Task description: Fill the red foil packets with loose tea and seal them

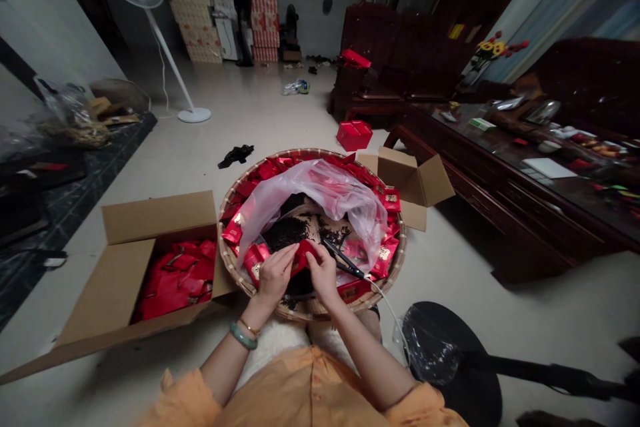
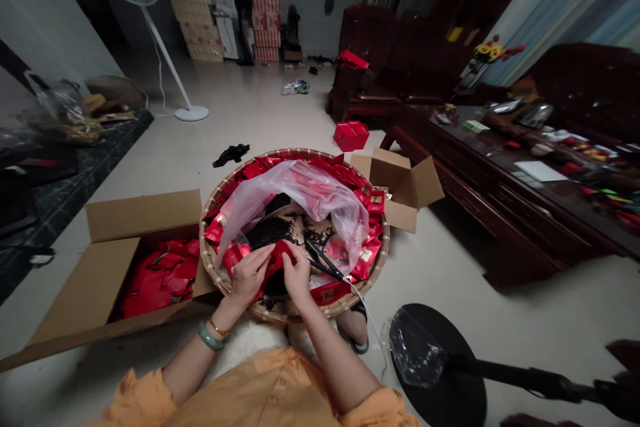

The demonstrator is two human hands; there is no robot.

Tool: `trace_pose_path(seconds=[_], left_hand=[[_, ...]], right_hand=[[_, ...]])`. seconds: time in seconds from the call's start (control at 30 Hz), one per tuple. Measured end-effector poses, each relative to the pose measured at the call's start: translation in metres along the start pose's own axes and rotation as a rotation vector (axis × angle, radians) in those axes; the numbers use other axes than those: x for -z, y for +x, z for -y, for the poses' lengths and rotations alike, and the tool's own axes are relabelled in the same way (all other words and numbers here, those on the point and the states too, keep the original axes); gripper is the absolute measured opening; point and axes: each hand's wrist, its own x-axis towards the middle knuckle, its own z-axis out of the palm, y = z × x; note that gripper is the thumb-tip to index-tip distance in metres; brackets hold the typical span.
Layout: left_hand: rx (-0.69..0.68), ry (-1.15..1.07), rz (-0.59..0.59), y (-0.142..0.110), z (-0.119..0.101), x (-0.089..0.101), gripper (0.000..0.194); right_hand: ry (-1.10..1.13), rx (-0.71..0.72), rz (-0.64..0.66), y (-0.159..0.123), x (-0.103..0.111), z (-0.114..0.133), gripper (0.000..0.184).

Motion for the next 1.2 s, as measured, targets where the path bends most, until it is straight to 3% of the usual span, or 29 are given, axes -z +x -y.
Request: trace_pose_path(seconds=[0.33,0.7,1.0,1.2], left_hand=[[0.158,-0.164,-0.011,0.0,-0.005,-0.002,0.029],[0.405,-0.368,-0.097,0.005,-0.018,-0.004,0.024],[0.653,-0.509,-0.18,0.01,-0.019,-0.013,0.024],[0.737,-0.578,-0.2,0.014,-0.017,-0.017,0.028]], right_hand=[[-0.071,0.087,0.025,0.0,0.002,0.004,0.029],[-0.372,0.382,0.076,-0.001,0.008,0.001,0.04],[-0.403,0.546,0.073,0.003,0.008,-0.007,0.044],[-0.414,0.611,0.073,0.002,0.01,-0.011,0.048]])
